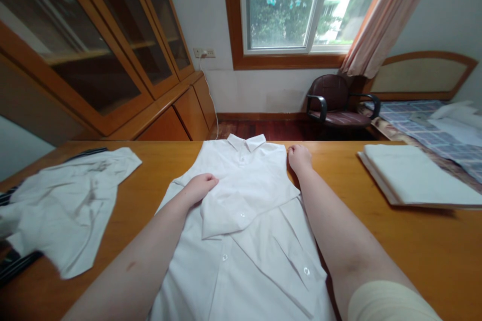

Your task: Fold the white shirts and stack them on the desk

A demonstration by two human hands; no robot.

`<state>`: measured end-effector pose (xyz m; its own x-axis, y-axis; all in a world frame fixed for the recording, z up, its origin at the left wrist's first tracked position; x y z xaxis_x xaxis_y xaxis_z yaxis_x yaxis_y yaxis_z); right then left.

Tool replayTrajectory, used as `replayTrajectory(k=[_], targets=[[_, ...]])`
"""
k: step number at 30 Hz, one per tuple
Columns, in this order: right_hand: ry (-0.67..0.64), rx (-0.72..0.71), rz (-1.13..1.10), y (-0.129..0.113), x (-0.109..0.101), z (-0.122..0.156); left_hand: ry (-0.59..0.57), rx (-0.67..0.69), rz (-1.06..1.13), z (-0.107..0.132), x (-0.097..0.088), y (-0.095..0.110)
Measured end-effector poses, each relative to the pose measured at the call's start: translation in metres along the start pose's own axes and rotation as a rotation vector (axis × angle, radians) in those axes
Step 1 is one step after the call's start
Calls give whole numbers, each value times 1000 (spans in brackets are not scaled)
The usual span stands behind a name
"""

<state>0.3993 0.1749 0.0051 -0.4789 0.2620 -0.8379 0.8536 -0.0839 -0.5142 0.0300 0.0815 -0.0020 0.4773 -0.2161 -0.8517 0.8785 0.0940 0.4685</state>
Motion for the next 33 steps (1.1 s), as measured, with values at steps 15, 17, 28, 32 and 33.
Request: replayTrajectory(k=[15,17,28,32,33], targets=[[-150,134,-410,2,5,3,-5,-9,11,1,0,-1],[-202,191,-454,4,9,3,-8,-10,21,1,0,0],[-333,306,-467,9,18,14,-18,-34,68,-2,1,-4],[-206,275,-379,8,10,10,31,-27,69,-4,-2,-4],[-157,217,-361,5,6,9,43,-25,71,-4,-3,-4]])
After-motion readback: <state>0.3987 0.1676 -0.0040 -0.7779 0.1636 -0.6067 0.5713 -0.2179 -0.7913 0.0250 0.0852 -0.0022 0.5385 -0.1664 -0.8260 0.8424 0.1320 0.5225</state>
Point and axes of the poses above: each hand's wrist, its own z-axis away from the middle knuckle, its own x-axis out of the palm, y = z × x, the point moved 8 cm from there along -z, towards the middle knuckle, and after that the axes turned 11 degrees about -z, right-handed, at the moved point
